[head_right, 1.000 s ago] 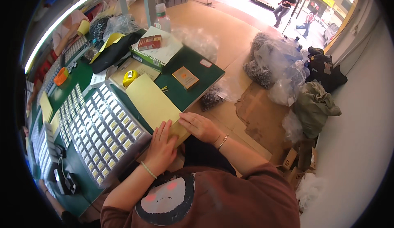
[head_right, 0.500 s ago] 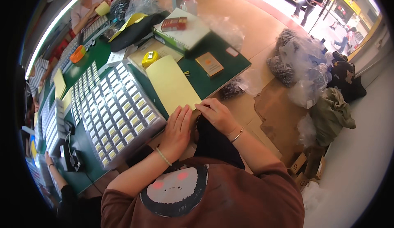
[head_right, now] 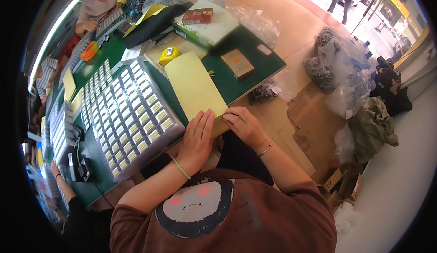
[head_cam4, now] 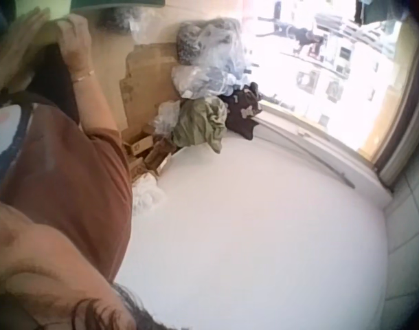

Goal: The person places small yellow rectangular components into a grid-like tray. They repeatedly pick up the components from a stack of yellow paper and insert them into the slots of the tray. The person works continuously on filling the tray with these items.

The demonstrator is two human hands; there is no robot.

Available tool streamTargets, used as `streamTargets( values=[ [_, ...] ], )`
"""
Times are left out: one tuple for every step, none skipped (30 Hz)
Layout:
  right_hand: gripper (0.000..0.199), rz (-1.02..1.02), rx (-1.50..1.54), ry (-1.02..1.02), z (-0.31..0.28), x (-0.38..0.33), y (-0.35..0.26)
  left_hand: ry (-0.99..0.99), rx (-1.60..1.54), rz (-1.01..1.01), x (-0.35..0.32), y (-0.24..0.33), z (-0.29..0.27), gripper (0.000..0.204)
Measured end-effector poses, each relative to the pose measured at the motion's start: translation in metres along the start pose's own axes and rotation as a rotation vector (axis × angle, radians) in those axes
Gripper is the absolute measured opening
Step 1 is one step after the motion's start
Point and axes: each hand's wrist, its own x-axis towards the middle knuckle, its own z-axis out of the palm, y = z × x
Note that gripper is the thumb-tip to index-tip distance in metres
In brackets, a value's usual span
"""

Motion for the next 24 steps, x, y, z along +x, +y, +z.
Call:
streamTargets(
  values=[
    [0.041,0.024,-0.012,0.006,0.001,0.0,-0.003,-0.001,0.004,0.0,0.0,0.001,-0.001,0.084],
    [0.039,0.046,-0.025,0.011,0.001,0.002,-0.006,-0.001,0.006,-0.002,-0.001,0.0,0.0,0.084],
    [0.038,0.069,-0.038,0.016,0.001,0.002,-0.008,-0.002,0.008,-0.004,-0.001,0.0,0.002,0.084],
    [0.038,0.055,-0.04,0.002,0.001,0.001,-0.008,-0.002,0.01,-0.006,-0.002,-0.001,0.003,0.084],
    [0.037,0.041,-0.042,-0.011,-0.001,0.0,-0.006,0.003,0.009,-0.005,-0.002,-0.001,0.003,0.084],
    [0.037,0.026,-0.044,-0.024,-0.002,-0.001,-0.004,0.007,0.008,-0.004,-0.002,-0.001,0.004,0.084],
    [0.037,0.015,-0.047,-0.034,-0.003,-0.001,-0.003,0.011,0.007,-0.003,-0.002,-0.001,0.004,0.084],
    [0.037,0.004,-0.05,-0.044,-0.004,-0.001,-0.002,0.01,0.009,-0.003,-0.002,-0.001,0.004,0.084],
    [0.037,-0.007,-0.053,-0.053,-0.005,-0.002,-0.001,0.008,0.012,-0.003,-0.002,-0.001,0.003,0.085],
    [0.037,-0.005,-0.049,-0.049,-0.005,-0.002,-0.001,0.006,0.014,-0.002,-0.002,0.0,0.002,0.085],
    [0.037,-0.002,-0.045,-0.046,-0.005,-0.003,-0.001,0.005,0.011,-0.005,-0.002,0.0,0.002,0.083],
    [0.036,0.0,-0.041,-0.042,-0.005,-0.003,-0.001,0.003,0.009,-0.007,-0.001,0.0,0.002,0.081],
    [0.034,0.019,-0.023,-0.021,-0.005,-0.005,-0.001,0.002,0.007,-0.009,-0.001,0.0,0.002,0.08],
    [0.032,0.037,-0.005,-0.001,-0.005,-0.007,-0.001,0.01,0.021,-0.006,-0.001,0.0,0.003,0.078],
    [0.031,0.055,0.013,0.019,-0.005,-0.009,-0.002,0.017,0.035,-0.004,-0.001,0.0,0.003,0.076],
    [0.029,0.086,0.005,0.037,-0.007,-0.012,-0.004,0.025,0.05,-0.001,0.0,0.001,0.004,0.074],
    [0.027,0.117,-0.001,0.05,-0.012,-0.014,-0.008,0.038,0.032,-0.004,-0.001,0.001,0.004,0.073],
    [0.026,0.146,-0.008,0.064,-0.017,-0.014,-0.011,0.052,0.014,-0.008,-0.001,0.001,0.004,0.073],
    [0.023,0.187,-0.035,0.104,-0.022,-0.013,-0.014,0.066,-0.003,-0.013,-0.001,0.001,0.004,0.072],
    [0.02,0.224,-0.058,0.142,-0.029,-0.008,-0.021,0.064,-0.04,-0.021,-0.001,0.001,0.005,0.073],
    [0.018,0.257,-0.076,0.178,-0.034,-0.001,-0.027,0.064,-0.074,-0.035,-0.001,-0.001,0.005,0.073],
    [0.016,0.346,-0.061,0.181,-0.042,0.002,-0.032,0.065,-0.107,-0.05,-0.002,-0.001,0.005,0.073],
    [0.015,0.428,-0.033,0.184,-0.046,0.005,-0.035,0.078,-0.179,-0.045,-0.001,-0.001,0.002,0.073],
    [0.014,0.508,0.011,0.184,-0.045,0.013,-0.039,0.091,-0.237,-0.048,0.001,0.001,-0.003,0.073]
  ],
)
